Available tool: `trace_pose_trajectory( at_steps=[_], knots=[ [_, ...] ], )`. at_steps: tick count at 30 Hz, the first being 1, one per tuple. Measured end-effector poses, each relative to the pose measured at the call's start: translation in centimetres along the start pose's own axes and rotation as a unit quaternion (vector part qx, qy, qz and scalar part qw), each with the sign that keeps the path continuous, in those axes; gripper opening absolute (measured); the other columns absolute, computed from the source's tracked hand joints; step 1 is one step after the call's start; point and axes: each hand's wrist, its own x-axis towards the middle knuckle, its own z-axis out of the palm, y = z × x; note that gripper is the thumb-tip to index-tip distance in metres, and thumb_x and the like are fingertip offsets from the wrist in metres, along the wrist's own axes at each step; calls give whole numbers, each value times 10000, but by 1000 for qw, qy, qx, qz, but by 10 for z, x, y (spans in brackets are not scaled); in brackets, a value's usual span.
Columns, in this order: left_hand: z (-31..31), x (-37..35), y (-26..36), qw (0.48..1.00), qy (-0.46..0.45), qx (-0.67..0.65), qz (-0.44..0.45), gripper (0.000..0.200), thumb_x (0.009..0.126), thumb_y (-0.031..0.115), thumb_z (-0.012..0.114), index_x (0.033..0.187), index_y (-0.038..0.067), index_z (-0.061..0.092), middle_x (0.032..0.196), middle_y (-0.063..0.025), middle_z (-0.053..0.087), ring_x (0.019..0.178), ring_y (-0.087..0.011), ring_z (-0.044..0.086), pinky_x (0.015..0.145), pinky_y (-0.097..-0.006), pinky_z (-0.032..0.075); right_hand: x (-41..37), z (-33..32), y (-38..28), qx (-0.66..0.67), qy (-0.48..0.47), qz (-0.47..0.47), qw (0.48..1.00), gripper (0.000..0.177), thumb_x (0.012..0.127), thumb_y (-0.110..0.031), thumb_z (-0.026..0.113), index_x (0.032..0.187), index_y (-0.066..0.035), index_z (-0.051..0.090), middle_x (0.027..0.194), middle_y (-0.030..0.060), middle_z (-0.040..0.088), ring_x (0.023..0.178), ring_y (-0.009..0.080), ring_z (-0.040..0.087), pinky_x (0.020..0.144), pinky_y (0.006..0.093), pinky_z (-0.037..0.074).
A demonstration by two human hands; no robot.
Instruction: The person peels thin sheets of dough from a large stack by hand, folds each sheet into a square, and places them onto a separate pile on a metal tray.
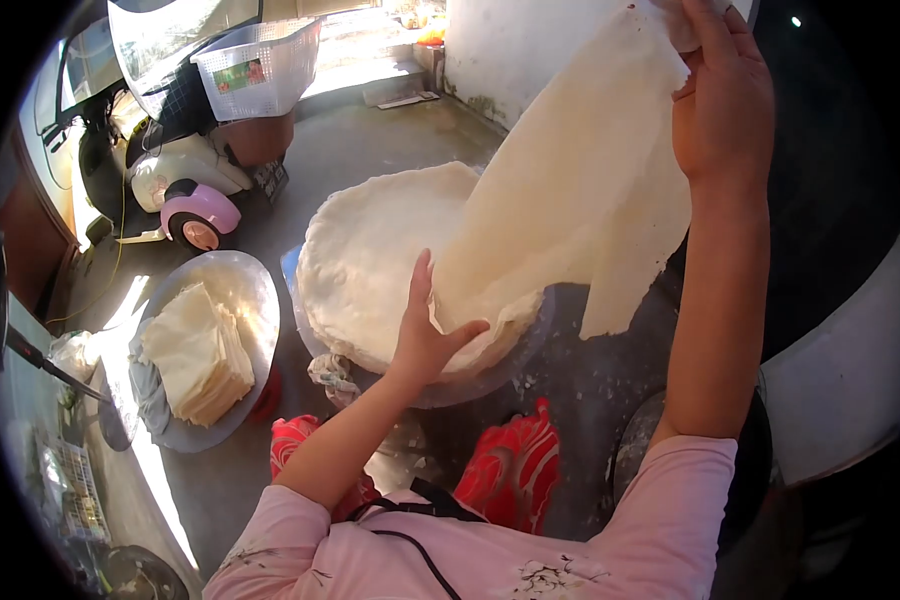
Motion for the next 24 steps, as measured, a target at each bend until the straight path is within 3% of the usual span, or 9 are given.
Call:
trace_pose_trajectory(
  at_steps=[2, 3, 5, 8, 12, 14, 17, 20, 24],
  knots=[
    [-5, 17, -12, 922, -89, -316, -207, 612, 732, 67, 712, 1266, -45, 435, 1156, -181, 568, 1021, -207, 582, 823, -285, 479, 16, -19, 22, -351, -77, -270, 893, 297, 897, -257, 561, 1125, -67, 562, 1067, 43, 566, 984, 115, 546, 823, 234, 437],
    [-11, 24, -17, 902, -67, -360, -227, 429, 746, 20, 663, 1146, -49, 524, 1011, -124, 618, 875, -160, 605, 739, -248, 488, 18, -14, 28, -351, -73, -273, 893, 297, 897, -257, 561, 1125, -67, 562, 1067, 43, 566, 984, 115, 546, 823, 234, 437],
    [-27, 43, -33, 894, -27, -378, -240, 259, 752, -36, 611, 1010, -56, 615, 821, -56, 658, 693, -95, 609, 630, -208, 483, 21, 0, 38, -86, -18, 122, 989, 187, 891, -315, 577, 942, -135, 568, 907, -37, 604, 862, 82, 543, 797, 293, 423],
    [-53, 89, -85, 947, 31, -258, -192, 194, 764, -29, 596, 952, -54, 633, 769, -43, 646, 648, -68, 565, 592, -198, 451, 39, -8, 75, -62, -28, 236, 969, 182, 897, -311, 564, 973, -147, 544, 975, -40, 594, 965, 105, 520, 882, 360, 390],
    [-114, 162, -50, 987, 120, -105, -17, 172, 762, -21, 597, 927, -24, 649, 772, -14, 640, 655, -58, 538, 613, -197, 436, 57, -20, 95, 36, -34, 182, 982, 174, 897, -303, 564, 982, -154, 530, 1029, -34, 579, 990, 128, 513, 911, 378, 364],
    [-139, 170, -12, 983, 133, -110, 64, 189, 739, -52, 594, 914, -5, 646, 816, -35, 635, 729, -76, 557, 671, -204, 438, 56, -28, 98, 147, -61, 73, 985, 185, 895, -308, 565, 985, -150, 529, 1043, -24, 576, 1012, 131, 514, 903, 361, 371],
    [-171, 141, 10, 978, 120, 52, 161, 228, 688, -84, 615, 894, 9, 640, 861, -62, 623, 805, -122, 575, 724, -228, 445, 8, -46, 89, 175, -48, 97, 979, 171, 899, -277, 556, 994, -137, 531, 1026, -21, 586, 1006, 121, 528, 877, 329, 394],
    [-177, 84, 3, 967, 41, 148, 202, 282, 592, -81, 668, 854, 15, 633, 883, -75, 616, 858, -215, 587, 753, -296, 463, -74, -69, 95, 100, 7, 239, 966, 204, 876, -194, 557, 1039, -73, 552, 975, 27, 616, 871, 118, 596, 714, 277, 477],
    [-173, 7, -45, 958, -107, 236, 124, 185, 594, 23, 666, 761, 72, 604, 833, -49, 606, 858, -267, 566, 800, -382, 425, -185, -114, 155, 47, 42, 464, 884, 201, 829, -154, 596, 993, -36, 599, 863, 43, 654, 702, 125, 630, 554, 256, 505]
  ],
)
